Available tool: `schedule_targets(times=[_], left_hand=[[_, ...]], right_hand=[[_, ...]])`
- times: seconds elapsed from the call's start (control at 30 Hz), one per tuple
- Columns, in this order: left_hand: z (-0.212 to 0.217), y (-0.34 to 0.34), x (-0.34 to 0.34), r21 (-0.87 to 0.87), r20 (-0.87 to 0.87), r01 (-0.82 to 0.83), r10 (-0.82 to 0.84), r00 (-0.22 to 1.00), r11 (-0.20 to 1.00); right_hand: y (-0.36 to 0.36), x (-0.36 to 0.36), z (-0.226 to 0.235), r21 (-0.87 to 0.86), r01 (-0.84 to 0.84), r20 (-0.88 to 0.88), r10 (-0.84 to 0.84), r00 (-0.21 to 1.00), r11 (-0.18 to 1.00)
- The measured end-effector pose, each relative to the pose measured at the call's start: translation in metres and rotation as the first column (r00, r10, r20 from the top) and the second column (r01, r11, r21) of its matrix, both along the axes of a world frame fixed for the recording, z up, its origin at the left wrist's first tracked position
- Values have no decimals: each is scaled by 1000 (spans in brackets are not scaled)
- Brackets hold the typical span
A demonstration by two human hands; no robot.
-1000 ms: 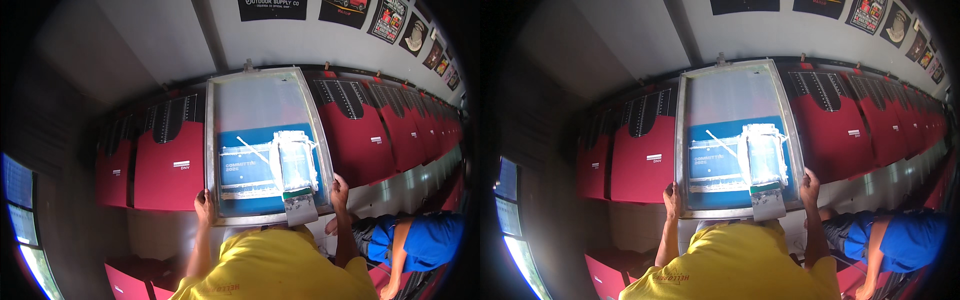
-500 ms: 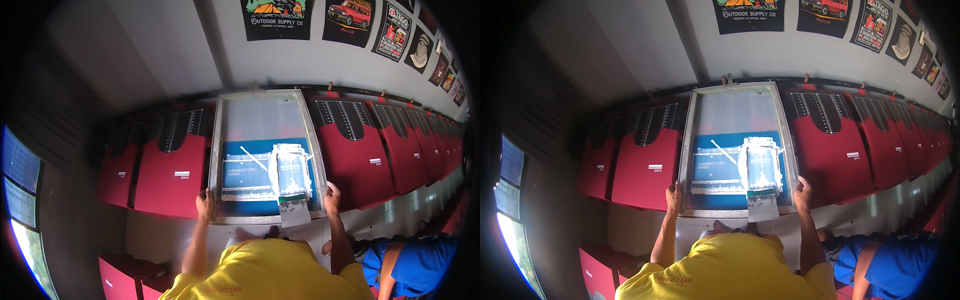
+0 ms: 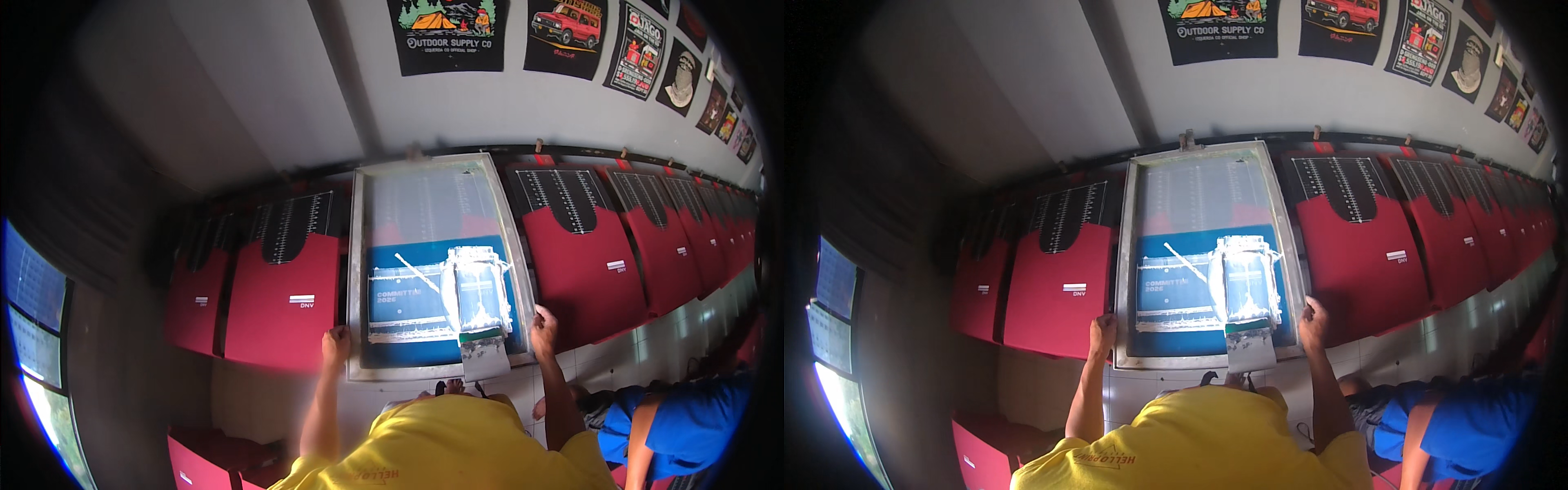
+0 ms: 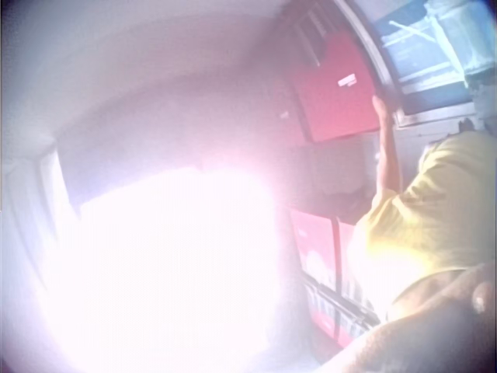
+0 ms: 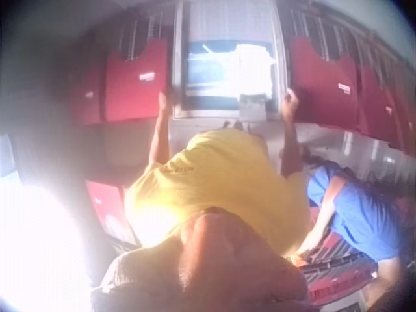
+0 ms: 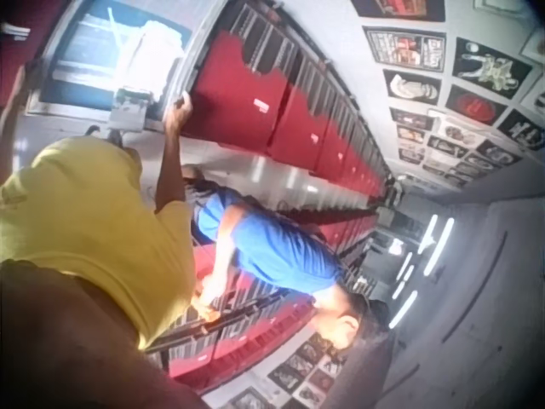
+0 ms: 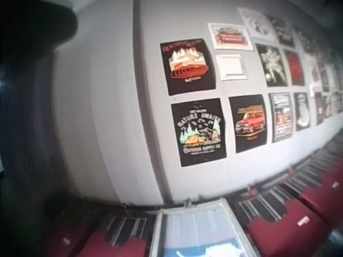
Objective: The person performs screen printing on a series of fabric pieces by lowering a screen frame and applying ink with a squeegee.
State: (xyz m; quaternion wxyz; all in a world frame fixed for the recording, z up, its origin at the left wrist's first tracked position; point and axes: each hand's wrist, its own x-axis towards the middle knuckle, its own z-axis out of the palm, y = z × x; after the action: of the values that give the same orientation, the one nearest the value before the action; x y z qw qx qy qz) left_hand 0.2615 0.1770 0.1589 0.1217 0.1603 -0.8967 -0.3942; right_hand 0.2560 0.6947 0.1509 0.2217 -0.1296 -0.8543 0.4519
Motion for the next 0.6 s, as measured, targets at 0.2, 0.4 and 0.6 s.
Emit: schedule_targets(times=[0.2, 0.4, 0.6], left_hand=[[6, 0, -3, -169, -4, 46, -48, 999, 985], [83, 64, 29, -271, -318, 102, -189, 929, 957], [106, 161, 57, 41, -229, 785, -759, 609, 618]], right_hand=[[3, 4, 24, 173, -42, 39, 36, 999, 984], [-56, 65, 139, 493, -562, 239, 517, 822, 664], [-71, 68, 141, 609, -748, 527, 571, 630, 264]])
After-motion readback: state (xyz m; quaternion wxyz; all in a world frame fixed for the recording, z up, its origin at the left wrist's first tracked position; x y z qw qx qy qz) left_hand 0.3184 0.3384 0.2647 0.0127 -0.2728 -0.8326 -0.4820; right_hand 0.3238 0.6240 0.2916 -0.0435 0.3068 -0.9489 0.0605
